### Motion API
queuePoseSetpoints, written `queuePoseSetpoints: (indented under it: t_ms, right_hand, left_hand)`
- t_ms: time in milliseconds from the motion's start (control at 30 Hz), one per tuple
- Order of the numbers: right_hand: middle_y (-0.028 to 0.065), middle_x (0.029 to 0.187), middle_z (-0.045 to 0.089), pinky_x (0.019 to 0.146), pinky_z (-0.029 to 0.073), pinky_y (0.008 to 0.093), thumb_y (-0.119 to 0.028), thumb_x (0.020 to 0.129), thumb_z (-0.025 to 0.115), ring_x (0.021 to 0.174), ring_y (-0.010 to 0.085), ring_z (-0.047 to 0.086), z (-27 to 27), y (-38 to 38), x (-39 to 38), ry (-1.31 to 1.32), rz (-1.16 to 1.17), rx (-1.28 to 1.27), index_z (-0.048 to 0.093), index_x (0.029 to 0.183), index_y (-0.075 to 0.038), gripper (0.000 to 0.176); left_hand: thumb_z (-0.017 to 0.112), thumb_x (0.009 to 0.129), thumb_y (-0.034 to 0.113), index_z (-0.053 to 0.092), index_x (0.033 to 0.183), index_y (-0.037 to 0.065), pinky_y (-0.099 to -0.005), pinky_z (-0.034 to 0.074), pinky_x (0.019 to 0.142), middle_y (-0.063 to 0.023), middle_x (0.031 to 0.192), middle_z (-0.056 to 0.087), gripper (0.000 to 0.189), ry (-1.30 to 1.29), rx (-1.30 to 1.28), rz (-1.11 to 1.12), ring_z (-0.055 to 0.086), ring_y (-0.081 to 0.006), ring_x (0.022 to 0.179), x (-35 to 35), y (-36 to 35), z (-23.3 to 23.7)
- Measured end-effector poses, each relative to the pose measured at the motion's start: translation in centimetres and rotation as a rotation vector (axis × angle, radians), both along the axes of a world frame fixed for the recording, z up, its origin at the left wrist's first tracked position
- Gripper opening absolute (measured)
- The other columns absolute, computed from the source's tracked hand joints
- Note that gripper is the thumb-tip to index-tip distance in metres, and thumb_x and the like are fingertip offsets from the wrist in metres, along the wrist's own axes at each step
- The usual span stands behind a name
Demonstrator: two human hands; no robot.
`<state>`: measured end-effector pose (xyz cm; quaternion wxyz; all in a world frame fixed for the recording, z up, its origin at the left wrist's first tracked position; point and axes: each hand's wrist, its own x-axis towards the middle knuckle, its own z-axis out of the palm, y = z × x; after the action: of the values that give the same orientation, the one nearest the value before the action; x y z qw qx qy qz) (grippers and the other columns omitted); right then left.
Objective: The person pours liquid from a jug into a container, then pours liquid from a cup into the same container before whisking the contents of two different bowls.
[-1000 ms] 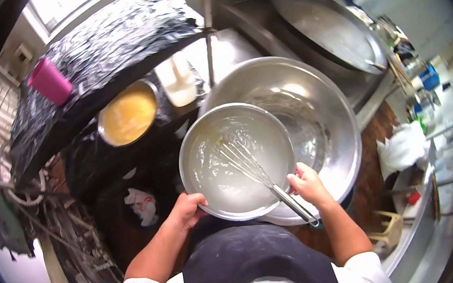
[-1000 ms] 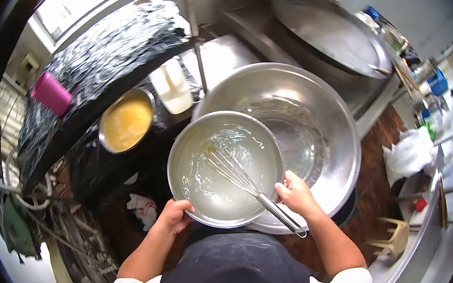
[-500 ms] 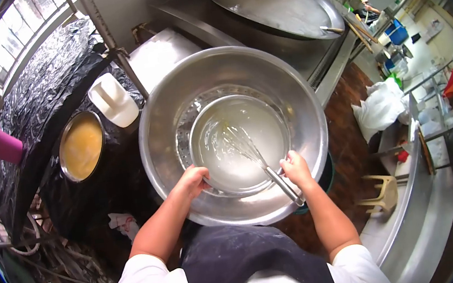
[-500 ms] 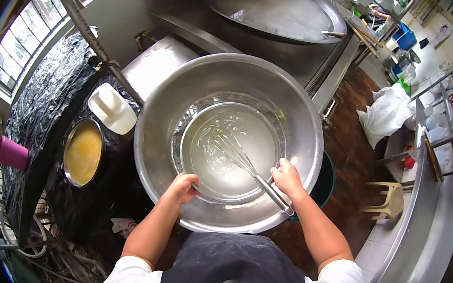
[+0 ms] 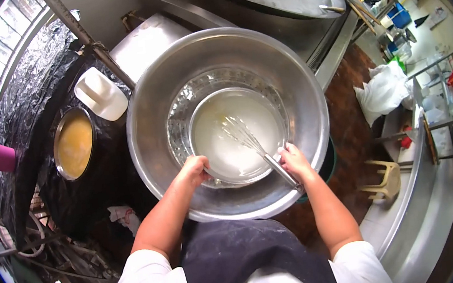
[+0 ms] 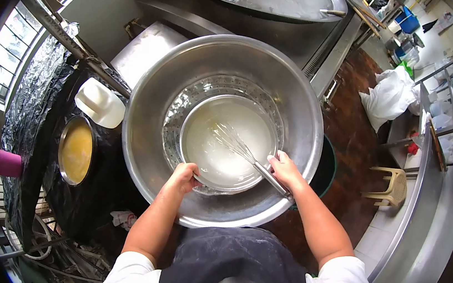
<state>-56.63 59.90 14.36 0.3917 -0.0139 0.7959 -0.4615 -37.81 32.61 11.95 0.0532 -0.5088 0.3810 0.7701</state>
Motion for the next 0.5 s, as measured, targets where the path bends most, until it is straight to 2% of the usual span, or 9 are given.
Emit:
queuePoseSetpoints:
  t_ms: [67,100,133,200,233,300,333,400,500]
  right_hand:
    - [0.0092,0.083,0.064,0.057,0.051,0.0314,-0.032,0.091,0.065,0.065,0.015,0.063,5.1,-0.1,2.1,-0.084,0.124,0.151,0.033,0.146,0.003,0.073]
    - [0.0098,0.085,0.065,0.061,0.052,0.0304,-0.036,0.09,0.065,0.07,0.0157,0.065,6.5,0.5,2.7,-0.019,0.358,0.263,0.011,0.154,0.002,0.092]
    - [0.0128,0.091,0.067,0.07,0.054,0.0335,-0.036,0.09,0.064,0.078,0.0208,0.068,7.1,1.0,3.5,0.06,0.455,0.286,0.026,0.151,-0.001,0.08]
    - [0.016,0.098,0.068,0.078,0.054,0.0388,-0.032,0.09,0.063,0.085,0.0289,0.069,7.1,1.6,4.2,0.301,0.578,0.22,0.043,0.144,-0.007,0.062]
    - [0.016,0.098,0.068,0.078,0.054,0.0388,-0.032,0.09,0.063,0.085,0.0289,0.069,7.6,1.8,4.1,0.299,0.582,0.225,0.043,0.144,-0.007,0.062]
    - [0.0177,0.099,0.067,0.081,0.052,0.0444,-0.027,0.091,0.061,0.091,0.036,0.066,9.5,2.0,3.9,0.705,0.648,0.324,0.056,0.133,-0.013,0.045]
    - [0.018,0.095,0.066,0.078,0.052,0.0467,-0.027,0.092,0.059,0.088,0.037,0.065,10.8,1.8,3.9,0.756,0.655,0.424,0.058,0.132,-0.015,0.042]
    - [0.0173,0.092,0.066,0.077,0.052,0.0475,-0.028,0.093,0.057,0.088,0.0366,0.065,10.6,1.7,3.7,0.802,0.623,0.449,0.059,0.132,-0.016,0.04]
    - [0.0176,0.092,0.066,0.078,0.052,0.0473,-0.029,0.094,0.055,0.088,0.0377,0.065,10.7,0.4,4.9,0.73,0.624,0.419,0.06,0.13,-0.014,0.039]
  left_hand:
    - [0.054,0.066,-0.003,0.062,0.091,-0.005,-0.0457,0.058,0.055,-0.0144,0.081,0.063,0.026,-0.003,0.019,0.003,0.065,-0.0318,0.068,0.3,-0.1,-0.6]
    - [0.053,0.066,-0.003,0.061,0.091,-0.005,-0.0461,0.059,0.055,-0.0151,0.081,0.063,0.026,-0.004,0.03,0.019,0.066,-0.0324,0.069,0.4,-0.1,-1.1]
    - [0.053,0.066,-0.003,0.061,0.091,-0.005,-0.0461,0.059,0.055,-0.0151,0.081,0.063,0.026,-0.006,0.039,0.017,0.066,-0.0324,0.069,0.4,0.1,-1.4]
    - [0.054,0.066,-0.003,0.061,0.09,-0.005,-0.0471,0.059,0.056,-0.0156,0.083,0.063,0.025,-0.018,0.061,0.067,0.066,-0.0326,0.07,0.5,0.4,-1.7]
    - [0.054,0.066,-0.003,0.061,0.09,-0.005,-0.0471,0.059,0.056,-0.0156,0.083,0.063,0.025,-0.019,0.066,0.07,0.066,-0.0326,0.07,0.5,0.5,-1.6]
    - [0.053,0.066,-0.002,0.061,0.093,-0.006,-0.047,0.06,0.058,-0.016,0.085,0.063,0.027,0.008,0.061,0.065,0.067,-0.0331,0.071,0.5,0.8,-1.4]
    - [0.053,0.066,-0.002,0.061,0.093,-0.006,-0.047,0.06,0.058,-0.016,0.085,0.063,0.027,0.006,0.064,0.065,0.067,-0.0331,0.071,0.5,0.8,-1.2]
    - [0.053,0.067,-0.002,0.06,0.097,-0.006,-0.0472,0.061,0.062,-0.0162,0.087,0.064,0.03,0.026,0.089,0.066,0.068,-0.0338,0.074,0.4,1.0,-0.7]
    - [0.052,0.069,-0.002,0.059,0.1,-0.006,-0.0482,0.062,0.066,-0.0167,0.09,0.064,0.032,0.025,0.112,0.062,0.069,-0.0342,0.077,0.1,1.2,0.0]
